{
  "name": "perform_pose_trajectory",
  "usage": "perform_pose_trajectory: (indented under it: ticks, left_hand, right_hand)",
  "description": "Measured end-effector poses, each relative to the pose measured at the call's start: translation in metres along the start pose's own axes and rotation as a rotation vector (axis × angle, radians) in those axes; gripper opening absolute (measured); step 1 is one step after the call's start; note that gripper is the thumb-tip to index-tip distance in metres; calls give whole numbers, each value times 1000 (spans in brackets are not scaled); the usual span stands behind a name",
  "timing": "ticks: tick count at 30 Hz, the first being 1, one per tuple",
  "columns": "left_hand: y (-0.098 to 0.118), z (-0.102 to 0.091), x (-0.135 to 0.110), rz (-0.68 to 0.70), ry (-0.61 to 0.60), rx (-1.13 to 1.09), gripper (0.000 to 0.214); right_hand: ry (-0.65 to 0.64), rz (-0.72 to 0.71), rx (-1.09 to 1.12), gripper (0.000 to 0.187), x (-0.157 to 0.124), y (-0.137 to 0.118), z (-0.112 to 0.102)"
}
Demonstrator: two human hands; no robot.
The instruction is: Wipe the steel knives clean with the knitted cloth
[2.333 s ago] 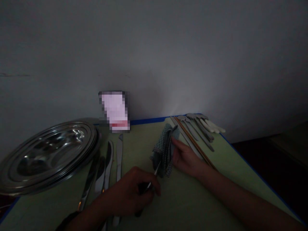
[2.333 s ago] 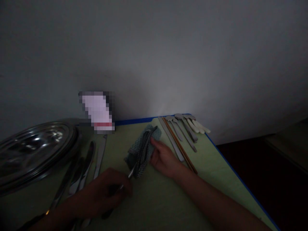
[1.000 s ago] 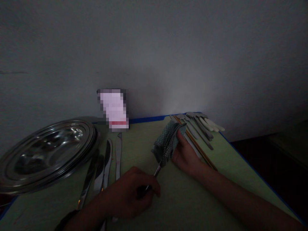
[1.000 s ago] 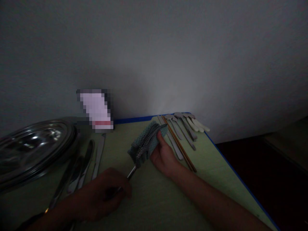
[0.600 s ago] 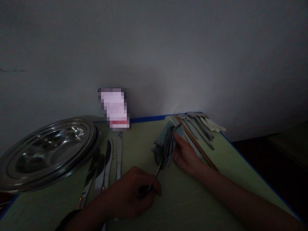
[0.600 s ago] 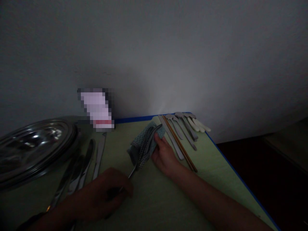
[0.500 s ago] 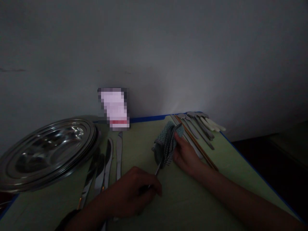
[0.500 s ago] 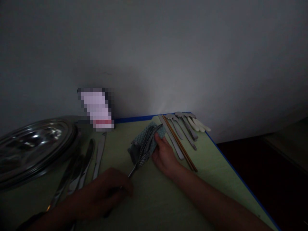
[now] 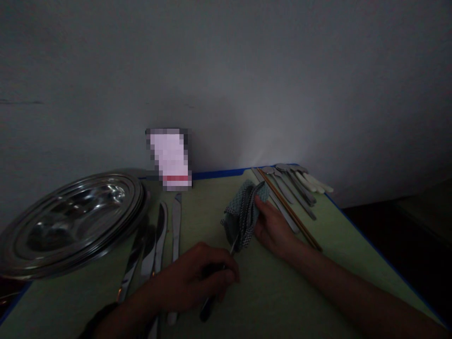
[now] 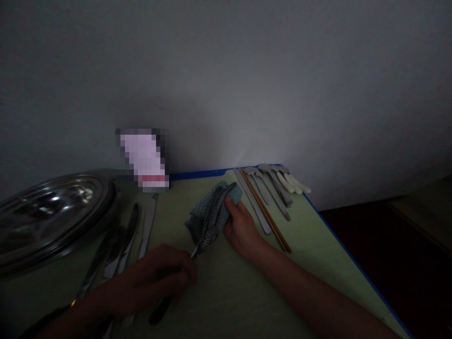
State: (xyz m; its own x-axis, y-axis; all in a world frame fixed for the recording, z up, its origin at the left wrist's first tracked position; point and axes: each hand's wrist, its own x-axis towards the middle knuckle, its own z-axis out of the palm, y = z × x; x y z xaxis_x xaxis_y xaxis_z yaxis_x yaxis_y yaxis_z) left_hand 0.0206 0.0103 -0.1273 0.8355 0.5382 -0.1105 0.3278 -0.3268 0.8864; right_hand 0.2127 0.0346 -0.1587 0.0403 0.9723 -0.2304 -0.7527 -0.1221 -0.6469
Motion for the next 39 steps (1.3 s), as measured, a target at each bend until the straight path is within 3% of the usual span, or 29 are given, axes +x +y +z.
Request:
perform_pose_trajectory:
  ticks: [13, 19, 24, 29, 39]
  left_hand:
    - [-4, 2, 2, 48, 4, 88, 25]
    - [-1, 1, 0, 160, -21, 170, 13]
    - [-3, -4, -1, 152, -30, 98, 38]
    - [-2, -10, 0, 183, -141, 1, 59]
    - [0, -14, 3, 113, -177, 13, 48]
  right_hand:
    - [1, 47, 52, 13, 2, -1, -2]
    - [-70, 62, 87, 6, 5, -2, -9]
    - [-114, 102, 100, 7, 7, -4, -10]
    - [-92, 154, 127, 12, 6, -5, -5]
    - [-9, 209, 128, 21, 2, -9, 1]
